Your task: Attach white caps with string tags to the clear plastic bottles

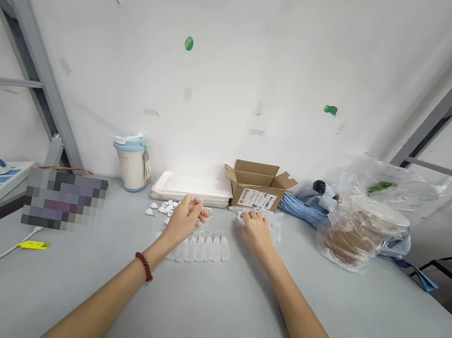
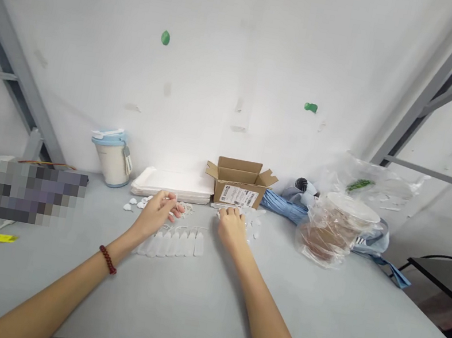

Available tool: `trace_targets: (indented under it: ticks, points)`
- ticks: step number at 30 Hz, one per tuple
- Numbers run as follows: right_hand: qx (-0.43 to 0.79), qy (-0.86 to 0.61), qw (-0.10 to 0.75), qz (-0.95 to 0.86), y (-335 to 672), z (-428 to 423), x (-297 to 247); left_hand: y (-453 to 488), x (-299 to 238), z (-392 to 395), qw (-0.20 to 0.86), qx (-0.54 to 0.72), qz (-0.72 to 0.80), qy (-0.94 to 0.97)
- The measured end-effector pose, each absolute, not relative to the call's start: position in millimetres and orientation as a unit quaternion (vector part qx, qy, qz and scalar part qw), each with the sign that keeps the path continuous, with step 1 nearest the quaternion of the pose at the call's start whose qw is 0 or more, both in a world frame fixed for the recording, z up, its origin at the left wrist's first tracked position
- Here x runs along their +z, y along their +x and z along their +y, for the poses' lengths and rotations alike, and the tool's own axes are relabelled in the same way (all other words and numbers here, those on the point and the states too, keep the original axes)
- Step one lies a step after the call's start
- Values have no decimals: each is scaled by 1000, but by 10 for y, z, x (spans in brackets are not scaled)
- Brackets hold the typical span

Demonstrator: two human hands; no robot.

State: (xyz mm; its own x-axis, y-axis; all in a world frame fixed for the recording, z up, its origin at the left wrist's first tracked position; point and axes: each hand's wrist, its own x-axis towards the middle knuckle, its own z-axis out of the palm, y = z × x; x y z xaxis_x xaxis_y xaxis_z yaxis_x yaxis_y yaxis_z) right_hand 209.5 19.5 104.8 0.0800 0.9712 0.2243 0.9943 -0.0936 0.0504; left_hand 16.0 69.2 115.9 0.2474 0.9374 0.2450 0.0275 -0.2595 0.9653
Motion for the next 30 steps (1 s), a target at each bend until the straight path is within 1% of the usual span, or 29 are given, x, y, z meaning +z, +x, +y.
trace_targets:
  ticks: [6,12,14,18,20,23,30]
  points:
    - [-105,-736,76,-664,2122,213,1009,192,1127,693,507,467,383,615]
    - [-98,-733,91,-668,2138,244,957,203,1117,694,508,492,387,592]
    - [-89,-722,133,-673,2151,255,924,200,1140,680,512,497,392,580]
    - [-69,-636,302,-707,2132,258,854,199,1187,640,544,496,390,553]
    - [-72,-593,349,-722,2085,241,841,203,1194,621,563,487,381,548]
    - [-73,-559,375,-736,1992,193,852,216,1190,596,587,475,373,539]
    - [-66,-518,393,-757,1868,103,889,238,1152,572,633,460,350,515]
